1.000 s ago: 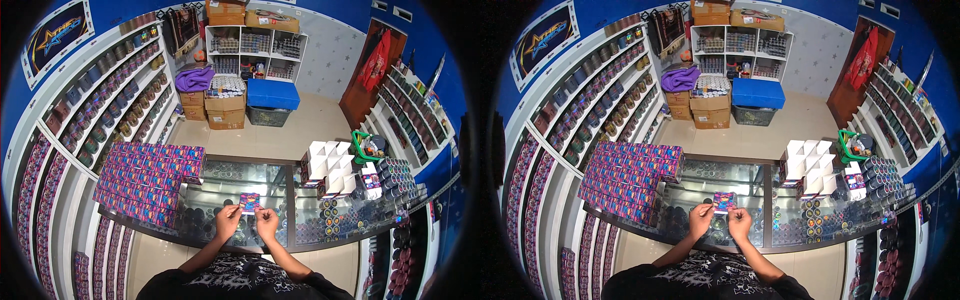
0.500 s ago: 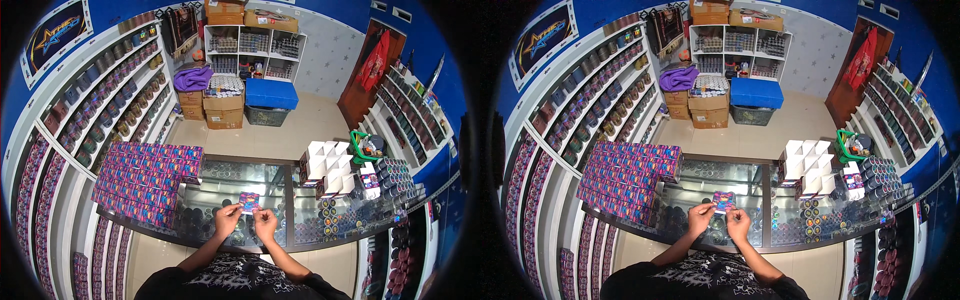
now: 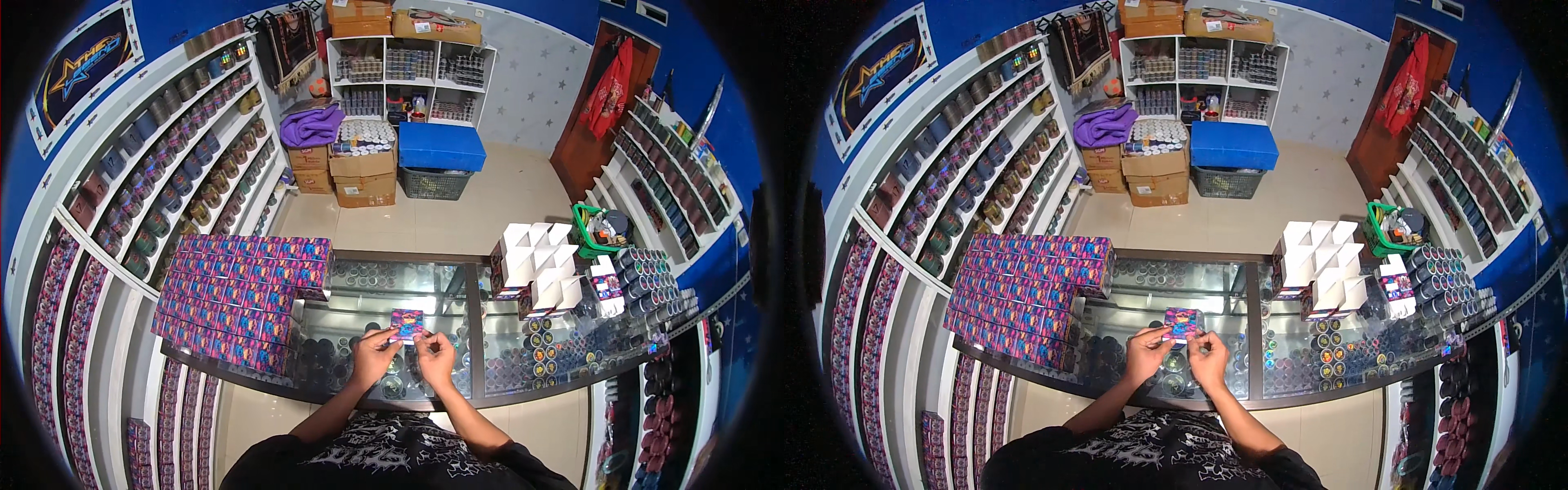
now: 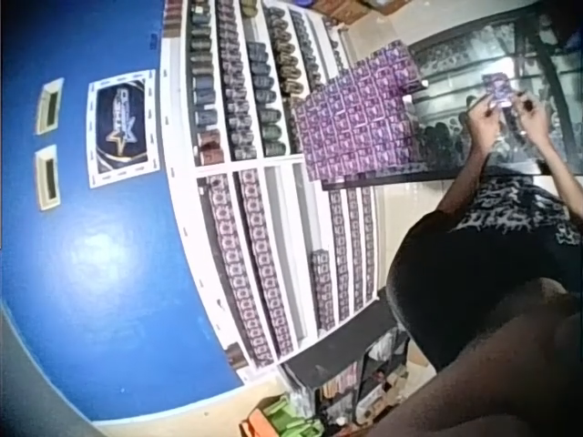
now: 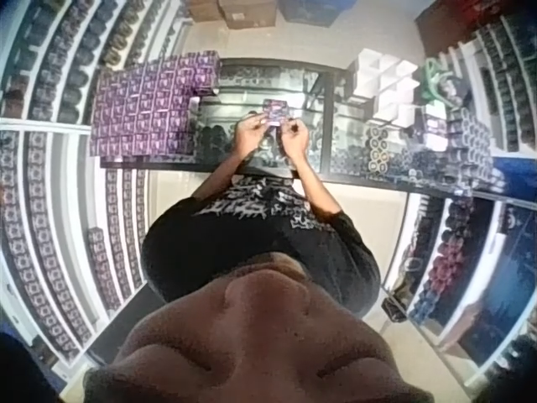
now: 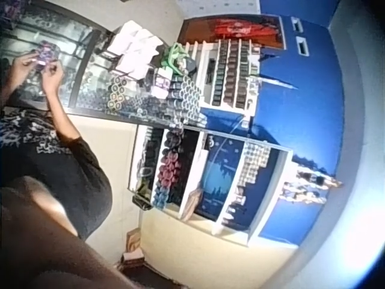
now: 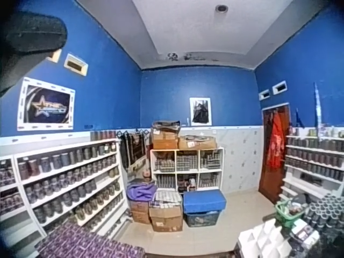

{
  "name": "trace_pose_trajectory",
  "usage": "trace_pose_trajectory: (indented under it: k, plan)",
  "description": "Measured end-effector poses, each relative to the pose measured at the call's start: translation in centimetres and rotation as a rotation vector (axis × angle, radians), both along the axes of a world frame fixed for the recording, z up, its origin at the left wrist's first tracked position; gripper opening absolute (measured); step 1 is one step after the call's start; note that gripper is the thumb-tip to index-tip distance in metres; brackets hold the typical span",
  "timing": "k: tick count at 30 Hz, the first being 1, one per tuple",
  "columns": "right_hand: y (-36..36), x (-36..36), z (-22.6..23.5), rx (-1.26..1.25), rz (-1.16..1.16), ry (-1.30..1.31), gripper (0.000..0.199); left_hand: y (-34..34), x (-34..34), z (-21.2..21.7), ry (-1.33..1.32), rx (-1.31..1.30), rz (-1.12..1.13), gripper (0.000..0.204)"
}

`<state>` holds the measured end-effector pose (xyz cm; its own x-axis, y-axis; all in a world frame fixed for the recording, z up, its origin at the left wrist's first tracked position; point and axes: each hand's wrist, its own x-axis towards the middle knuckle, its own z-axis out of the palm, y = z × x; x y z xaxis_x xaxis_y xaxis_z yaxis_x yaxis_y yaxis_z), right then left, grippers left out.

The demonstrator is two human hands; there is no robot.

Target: Packing small circular toy containers into cardboard boxes.

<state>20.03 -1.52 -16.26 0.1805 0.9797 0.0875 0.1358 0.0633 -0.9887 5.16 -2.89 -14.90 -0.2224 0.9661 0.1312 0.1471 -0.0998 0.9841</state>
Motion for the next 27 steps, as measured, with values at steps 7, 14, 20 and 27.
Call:
trace_pose_trajectory:
  k: [7,14,20,27]
  plan:
    - [0.1,0.0,2.5,-0.05,0.071,-0.031,0.016,0.5,-0.6,0.6,0.253,0.12,0.011,0.029]
    - [1.9,1.8,1.7,0.291,0.268,-0.471,0.025,1.3,-0.9,0.6,0.572,0.364,0.01,0.023]
    - [2.3,2.2,2.4,0.26,0.306,-0.468,0.018,2.0,-1.0,0.7,0.678,0.479,-0.096,0.021]
    - [2.5,2.9,2.4,0.234,0.329,-0.441,0.014,2.3,-1.1,0.2,0.688,0.483,-0.116,0.021]
